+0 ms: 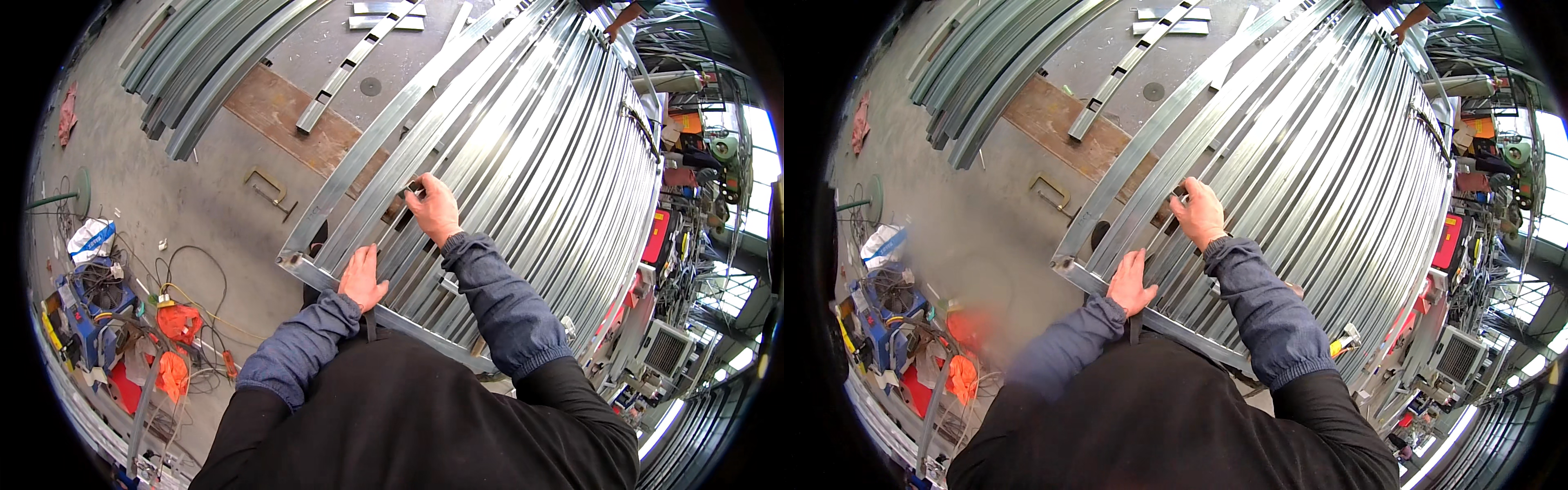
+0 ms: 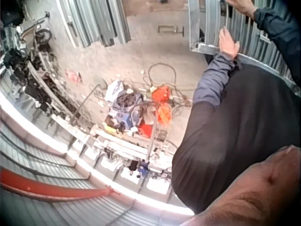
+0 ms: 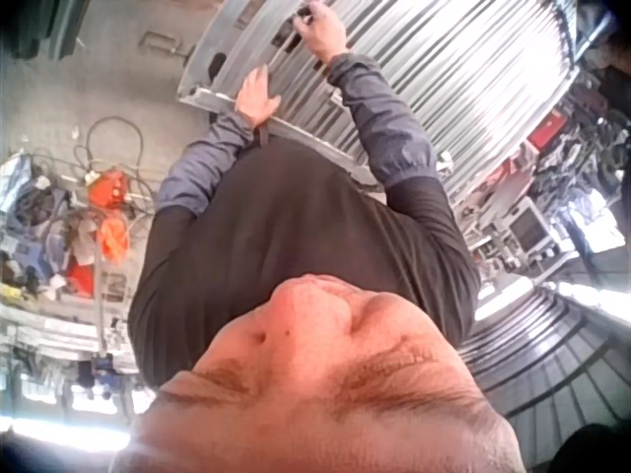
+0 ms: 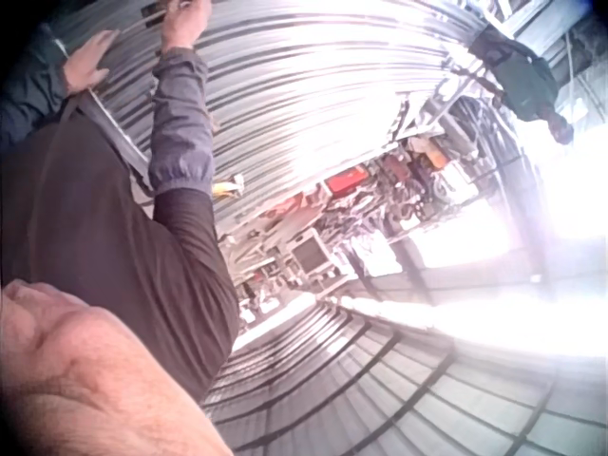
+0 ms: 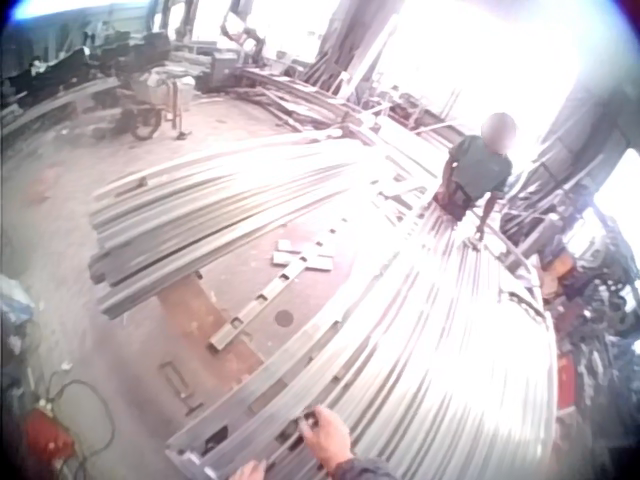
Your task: The person aligns and secures metal bars into a frame structure using a rubber mallet and metal clips. They repeatedly tap the bars into place, insert clips, and adjust alignment while working in a workshop with another person nearby.
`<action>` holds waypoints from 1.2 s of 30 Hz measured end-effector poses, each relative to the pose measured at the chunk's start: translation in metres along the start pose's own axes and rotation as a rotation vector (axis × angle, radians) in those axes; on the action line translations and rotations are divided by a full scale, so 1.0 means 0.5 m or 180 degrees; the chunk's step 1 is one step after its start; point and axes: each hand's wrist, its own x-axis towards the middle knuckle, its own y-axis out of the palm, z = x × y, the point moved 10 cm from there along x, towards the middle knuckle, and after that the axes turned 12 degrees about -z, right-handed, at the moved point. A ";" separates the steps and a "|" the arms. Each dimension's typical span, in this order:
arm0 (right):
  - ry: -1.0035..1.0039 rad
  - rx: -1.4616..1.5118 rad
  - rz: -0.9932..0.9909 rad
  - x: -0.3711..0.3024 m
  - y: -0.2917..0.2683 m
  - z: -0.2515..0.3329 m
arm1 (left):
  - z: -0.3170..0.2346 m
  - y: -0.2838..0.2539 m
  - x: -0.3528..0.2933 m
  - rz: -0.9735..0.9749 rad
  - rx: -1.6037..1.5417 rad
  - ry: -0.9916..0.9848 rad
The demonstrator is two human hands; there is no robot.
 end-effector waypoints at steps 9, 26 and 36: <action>-0.0383 -0.0101 0.0034 -0.016 -0.005 0.012 | -0.063 -0.062 0.035 0.0055 0.1059 0.0236; -0.0788 -0.0700 0.0125 -0.020 0.050 0.003 | -0.058 -0.071 0.038 -0.0790 0.0777 0.0182; -0.0762 -0.0728 0.0099 -0.020 0.061 -0.004 | -0.041 -0.064 0.061 -0.0863 0.0795 0.0018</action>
